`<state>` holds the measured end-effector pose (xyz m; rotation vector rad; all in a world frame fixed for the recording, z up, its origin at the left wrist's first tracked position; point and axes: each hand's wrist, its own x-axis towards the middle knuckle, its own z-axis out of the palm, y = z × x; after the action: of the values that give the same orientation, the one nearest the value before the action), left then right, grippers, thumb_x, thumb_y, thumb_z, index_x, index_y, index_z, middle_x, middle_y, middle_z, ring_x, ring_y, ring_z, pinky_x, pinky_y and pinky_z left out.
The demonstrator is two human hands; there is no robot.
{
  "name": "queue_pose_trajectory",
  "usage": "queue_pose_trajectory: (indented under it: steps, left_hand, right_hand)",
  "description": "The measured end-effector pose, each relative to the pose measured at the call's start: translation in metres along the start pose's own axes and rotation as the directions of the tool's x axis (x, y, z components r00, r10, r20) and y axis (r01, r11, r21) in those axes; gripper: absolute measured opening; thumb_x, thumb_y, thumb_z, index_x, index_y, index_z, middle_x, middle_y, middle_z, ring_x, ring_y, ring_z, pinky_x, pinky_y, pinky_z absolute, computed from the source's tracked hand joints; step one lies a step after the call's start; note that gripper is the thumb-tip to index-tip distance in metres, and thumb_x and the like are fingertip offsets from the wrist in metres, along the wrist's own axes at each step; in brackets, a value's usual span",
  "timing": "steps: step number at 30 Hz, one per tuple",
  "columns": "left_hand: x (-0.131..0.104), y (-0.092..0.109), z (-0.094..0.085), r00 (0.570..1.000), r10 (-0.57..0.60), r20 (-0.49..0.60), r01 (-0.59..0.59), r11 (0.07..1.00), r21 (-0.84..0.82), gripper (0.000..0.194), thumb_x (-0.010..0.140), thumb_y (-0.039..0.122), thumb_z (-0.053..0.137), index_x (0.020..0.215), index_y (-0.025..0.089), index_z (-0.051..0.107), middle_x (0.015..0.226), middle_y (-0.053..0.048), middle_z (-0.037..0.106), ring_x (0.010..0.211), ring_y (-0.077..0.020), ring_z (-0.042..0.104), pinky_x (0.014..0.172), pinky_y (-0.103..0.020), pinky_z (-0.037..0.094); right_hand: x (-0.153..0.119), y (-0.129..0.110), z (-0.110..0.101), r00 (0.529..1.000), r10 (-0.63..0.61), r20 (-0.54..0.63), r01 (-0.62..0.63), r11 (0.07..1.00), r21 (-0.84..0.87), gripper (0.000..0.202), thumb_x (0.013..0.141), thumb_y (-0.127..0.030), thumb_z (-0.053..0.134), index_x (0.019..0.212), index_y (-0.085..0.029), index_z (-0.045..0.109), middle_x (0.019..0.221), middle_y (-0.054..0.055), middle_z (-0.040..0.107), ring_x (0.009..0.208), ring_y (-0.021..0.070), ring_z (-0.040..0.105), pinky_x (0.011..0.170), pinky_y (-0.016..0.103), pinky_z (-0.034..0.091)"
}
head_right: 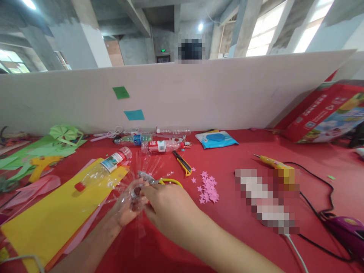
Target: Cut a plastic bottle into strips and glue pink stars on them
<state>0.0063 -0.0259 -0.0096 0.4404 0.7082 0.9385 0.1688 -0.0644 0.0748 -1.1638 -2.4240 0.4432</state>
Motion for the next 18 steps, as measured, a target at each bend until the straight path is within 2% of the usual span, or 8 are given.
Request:
queue_pose_trajectory:
  steps: [3,6,9,14,18]
  left_hand:
    - [-0.002,0.0,0.004,0.999,-0.028,-0.02,0.028,1.0,-0.006,0.029,0.072,0.032,0.062,0.054,0.015,0.045,0.036,0.011,0.025,0.031,-0.0013,0.016,0.033,-0.014,0.012]
    - [-0.003,-0.002,0.006,0.997,-0.002,-0.08,0.002,1.0,0.01,0.027,0.071,0.03,0.063,0.056,0.015,0.045,0.038,0.011,0.027,0.032,-0.0006,0.015,0.034,-0.014,0.012]
    - [-0.003,-0.006,0.007,0.995,0.021,-0.094,-0.017,0.999,0.05,0.029,0.069,0.032,0.065,0.057,0.016,0.045,0.039,0.011,0.028,0.033,-0.0009,0.016,0.035,-0.015,0.013]
    - [-0.003,-0.015,0.002,1.0,0.007,-0.017,-0.006,0.997,0.08,0.038,0.066,0.034,0.068,0.053,0.018,0.037,0.039,0.01,0.027,0.036,-0.0023,0.018,0.038,-0.017,0.014]
    - [-0.005,-0.018,-0.001,1.0,0.004,0.003,-0.004,0.993,0.114,0.033,0.066,0.031,0.069,0.055,0.017,0.041,0.041,0.009,0.031,0.037,-0.0027,0.02,0.04,-0.018,0.014]
  right_hand:
    - [0.003,0.003,0.003,0.999,-0.034,0.029,0.036,0.996,-0.075,0.01,0.079,-0.01,0.052,0.078,-0.016,0.06,0.071,0.0,0.062,0.057,0.0101,0.05,0.053,0.022,0.027]
    - [0.006,0.005,0.01,0.996,-0.076,0.055,0.085,0.981,-0.172,0.011,0.081,-0.011,0.053,0.074,-0.016,0.059,0.073,0.002,0.066,0.063,0.0123,0.056,0.054,0.024,0.027]
    - [0.008,0.008,0.016,0.992,-0.128,0.02,0.129,0.967,-0.222,0.011,0.082,-0.012,0.053,0.073,-0.016,0.058,0.072,0.001,0.066,0.063,0.0125,0.056,0.052,0.026,0.025]
    - [0.005,0.012,0.026,0.982,-0.165,-0.089,0.13,0.941,-0.314,0.012,0.081,-0.012,0.05,0.074,-0.018,0.058,0.054,-0.003,0.056,0.043,0.0092,0.042,0.045,0.027,0.017]
    - [0.003,0.012,0.033,0.979,-0.183,-0.089,0.141,0.924,-0.356,0.014,0.072,-0.008,0.051,0.078,-0.018,0.058,0.046,-0.005,0.049,0.038,0.009,0.033,0.042,0.026,0.011]
